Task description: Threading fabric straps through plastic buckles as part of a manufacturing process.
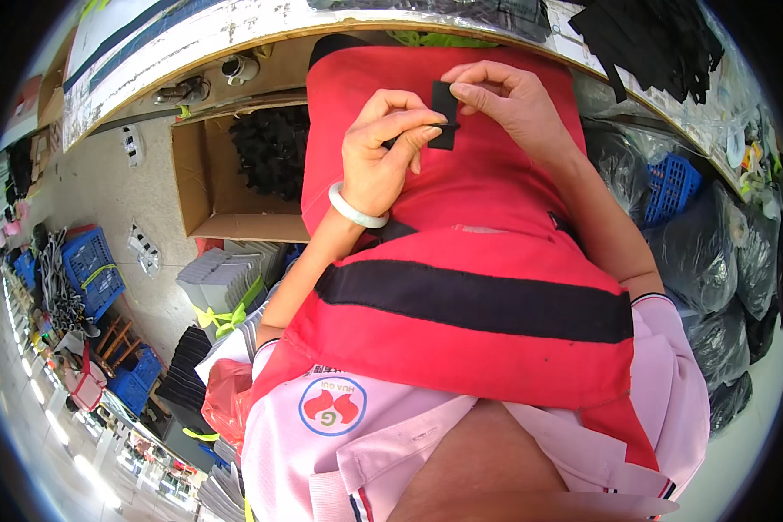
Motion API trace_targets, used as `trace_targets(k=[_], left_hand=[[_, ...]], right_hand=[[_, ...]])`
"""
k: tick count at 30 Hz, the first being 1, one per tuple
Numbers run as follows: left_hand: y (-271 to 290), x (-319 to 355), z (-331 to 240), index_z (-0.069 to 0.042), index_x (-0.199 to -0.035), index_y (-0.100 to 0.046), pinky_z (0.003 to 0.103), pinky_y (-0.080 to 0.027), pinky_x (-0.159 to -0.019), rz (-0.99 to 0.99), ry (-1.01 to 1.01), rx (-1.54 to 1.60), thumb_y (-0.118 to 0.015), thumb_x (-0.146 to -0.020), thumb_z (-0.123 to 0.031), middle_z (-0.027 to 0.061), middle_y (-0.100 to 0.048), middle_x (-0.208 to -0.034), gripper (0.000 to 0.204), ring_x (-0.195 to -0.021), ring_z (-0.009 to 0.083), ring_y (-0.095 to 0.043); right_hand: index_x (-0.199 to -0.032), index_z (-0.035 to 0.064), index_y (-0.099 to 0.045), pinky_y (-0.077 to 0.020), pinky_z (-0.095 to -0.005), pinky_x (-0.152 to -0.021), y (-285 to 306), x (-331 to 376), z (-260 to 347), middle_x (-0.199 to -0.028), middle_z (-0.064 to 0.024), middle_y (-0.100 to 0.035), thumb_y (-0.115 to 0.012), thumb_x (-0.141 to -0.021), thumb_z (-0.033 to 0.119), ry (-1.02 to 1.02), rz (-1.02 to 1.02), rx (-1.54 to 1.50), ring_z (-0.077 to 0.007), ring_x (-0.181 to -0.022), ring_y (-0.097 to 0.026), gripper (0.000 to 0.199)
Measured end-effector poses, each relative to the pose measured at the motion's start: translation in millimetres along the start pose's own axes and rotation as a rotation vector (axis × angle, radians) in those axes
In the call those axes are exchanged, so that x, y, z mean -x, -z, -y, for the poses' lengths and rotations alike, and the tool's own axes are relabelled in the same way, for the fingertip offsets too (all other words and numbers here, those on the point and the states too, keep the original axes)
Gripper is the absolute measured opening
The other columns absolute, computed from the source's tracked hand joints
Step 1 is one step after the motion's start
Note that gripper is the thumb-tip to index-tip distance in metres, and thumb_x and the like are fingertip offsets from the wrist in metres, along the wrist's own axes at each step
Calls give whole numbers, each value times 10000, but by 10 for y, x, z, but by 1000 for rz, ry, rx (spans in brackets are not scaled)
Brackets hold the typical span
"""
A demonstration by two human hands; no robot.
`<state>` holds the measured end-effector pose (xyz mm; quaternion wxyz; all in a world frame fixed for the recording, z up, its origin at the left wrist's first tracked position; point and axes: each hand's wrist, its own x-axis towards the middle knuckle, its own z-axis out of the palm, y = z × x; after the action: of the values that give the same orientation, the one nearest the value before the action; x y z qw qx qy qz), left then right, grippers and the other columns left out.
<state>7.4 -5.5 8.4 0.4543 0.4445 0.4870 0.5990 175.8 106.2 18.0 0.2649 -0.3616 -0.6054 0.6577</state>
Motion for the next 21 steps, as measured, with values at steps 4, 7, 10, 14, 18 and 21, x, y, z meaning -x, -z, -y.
trace_targets(k=[4, 7, 10, 14, 18, 21], left_hand=[[15, 39, -12, 17, -959, -702, 184, -428, -480, 12, 27, 14, -623, -847, 81, 69, -564, -994, 151, -591, 66, -547], [30, 77, -162, 16, -954, -699, 194, -436, -505, 13, 119, -32, -615, -856, 72, 62, -581, -978, 141, -605, 73, -557], [209, 129, -331, 12, -949, -697, 228, -478, -620, 119, -137, -396, -611, -852, 67, 61, -621, -943, 141, -704, 118, -606], [855, 306, -631, 28, -990, -691, 243, -504, -683, 137, 308, -420, -605, -849, 69, 75, -635, -941, 171, -776, 142, -635], [1740, 736, -481, 4, -1184, -614, 244, -526, -664, -568, 520, -406, -546, -951, -56, 115, -642, -1065, 251, -864, 168, -655], [2148, 973, 6, -8, -1258, -549, 264, -548, -701, -810, 365, 209, -534, -967, -100, 135, -615, -1173, 305, -948, 199, -650]], right_hand=[[-954, 11, -622, -518, -225, -711, -23, 18, 64, -871, -24, -644, -663, -895, 121, -102, 52, -72, -80, -798, -612, 131], [-947, 16, -587, -519, -227, -696, -99, 22, 0, -858, -34, -640, -655, -897, 109, -51, -4, -111, -84, -783, -616, 126], [-942, 24, -554, -518, -234, -667, -187, 3, -152, -834, -55, -638, -659, -880, 92, -117, 33, -156, -104, -742, -626, 139], [-1029, 26, -595, -498, -250, -692, -181, 103, -76, -862, -54, -641, -652, -879, 101, 26, 219, 226, -101, -768, -609, 178], [-949, 29, -659, -478, -238, -701, 456, -17, 96, -864, -30, -638, -660, -871, 141, 246, -205, 582, -84, -772, -590, 136], [-939, 66, -655, -494, -339, -725, 1211, -182, 98, -879, -91, -640, -646, -843, 152, 390, -569, 865, -263, -786, -619, 129]])
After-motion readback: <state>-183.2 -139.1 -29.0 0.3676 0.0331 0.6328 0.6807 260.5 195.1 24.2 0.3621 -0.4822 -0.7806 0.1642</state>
